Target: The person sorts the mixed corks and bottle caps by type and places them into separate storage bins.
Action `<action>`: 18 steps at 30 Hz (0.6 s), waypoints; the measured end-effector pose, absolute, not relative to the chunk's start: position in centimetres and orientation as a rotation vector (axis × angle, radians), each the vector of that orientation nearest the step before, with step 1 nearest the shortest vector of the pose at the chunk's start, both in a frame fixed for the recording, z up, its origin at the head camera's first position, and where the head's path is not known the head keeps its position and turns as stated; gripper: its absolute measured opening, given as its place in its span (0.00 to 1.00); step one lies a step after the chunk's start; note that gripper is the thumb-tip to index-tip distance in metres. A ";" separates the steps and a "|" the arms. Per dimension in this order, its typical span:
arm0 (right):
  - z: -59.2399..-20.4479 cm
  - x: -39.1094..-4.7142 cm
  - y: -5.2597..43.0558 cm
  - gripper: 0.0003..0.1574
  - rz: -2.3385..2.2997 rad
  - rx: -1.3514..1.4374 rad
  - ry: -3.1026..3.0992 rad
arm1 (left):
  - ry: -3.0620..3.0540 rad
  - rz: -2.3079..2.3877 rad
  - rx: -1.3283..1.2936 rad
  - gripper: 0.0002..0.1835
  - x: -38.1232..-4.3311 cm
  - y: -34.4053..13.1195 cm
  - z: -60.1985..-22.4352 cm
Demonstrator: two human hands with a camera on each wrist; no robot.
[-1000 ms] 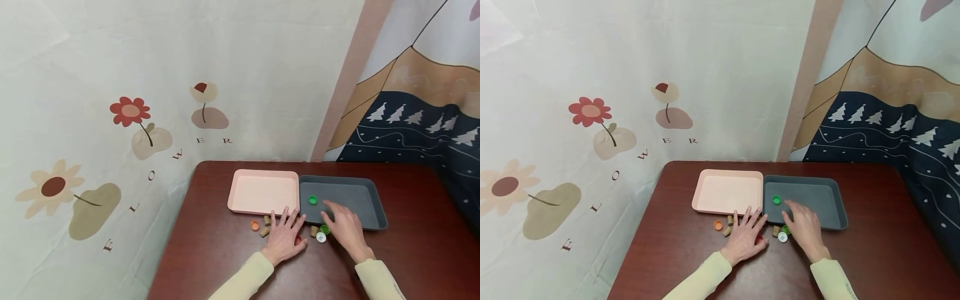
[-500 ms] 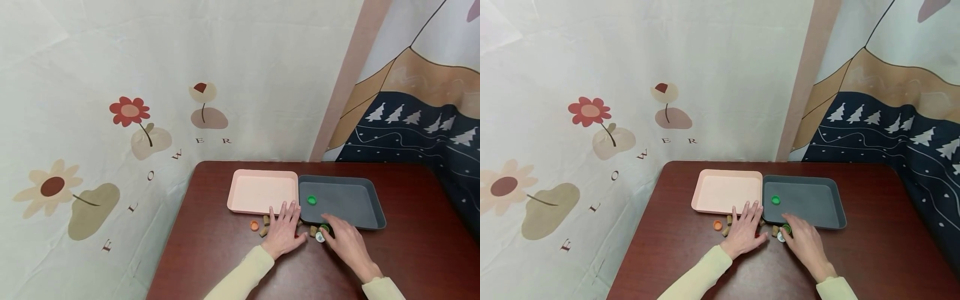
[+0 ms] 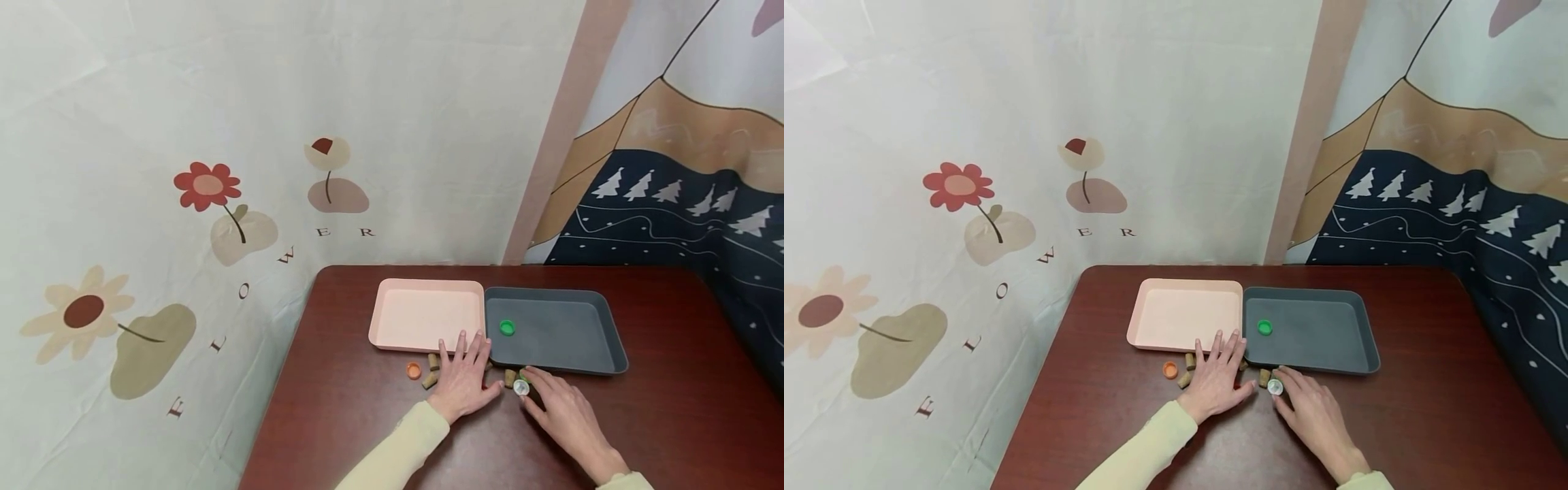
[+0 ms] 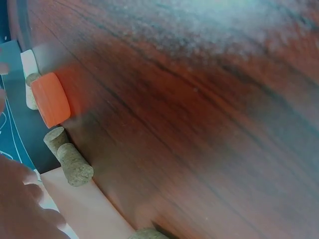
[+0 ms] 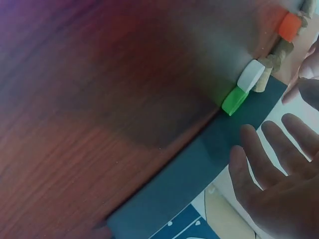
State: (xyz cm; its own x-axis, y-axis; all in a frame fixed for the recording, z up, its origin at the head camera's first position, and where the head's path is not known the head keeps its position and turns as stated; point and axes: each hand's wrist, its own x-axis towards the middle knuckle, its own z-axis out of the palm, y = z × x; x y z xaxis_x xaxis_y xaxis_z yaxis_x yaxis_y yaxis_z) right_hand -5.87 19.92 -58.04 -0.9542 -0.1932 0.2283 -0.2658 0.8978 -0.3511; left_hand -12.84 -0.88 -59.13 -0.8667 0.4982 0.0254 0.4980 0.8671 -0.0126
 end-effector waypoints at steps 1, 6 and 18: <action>-58.1 -5.8 19.9 0.32 0.566 0.355 -2.875 | -3.010 0.011 -0.804 0.45 -12.8 -0.9 -59.1; -58.4 -5.8 19.8 0.32 0.504 0.390 -2.916 | -3.019 0.015 -0.809 0.45 -12.7 -0.9 -59.2; -58.6 -5.9 19.5 0.31 0.387 0.459 -2.913 | -3.020 0.012 -0.810 0.46 -12.7 -0.9 -59.3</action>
State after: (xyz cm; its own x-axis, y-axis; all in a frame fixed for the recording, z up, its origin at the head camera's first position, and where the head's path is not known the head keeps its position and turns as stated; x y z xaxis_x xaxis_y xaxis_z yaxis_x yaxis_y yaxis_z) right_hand -5.86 19.52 -58.65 -0.9388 -0.2783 0.2030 -0.3217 0.9191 -0.2276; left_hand -12.69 -0.86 -59.31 -0.8657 0.5003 0.0128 0.5002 0.8658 -0.0114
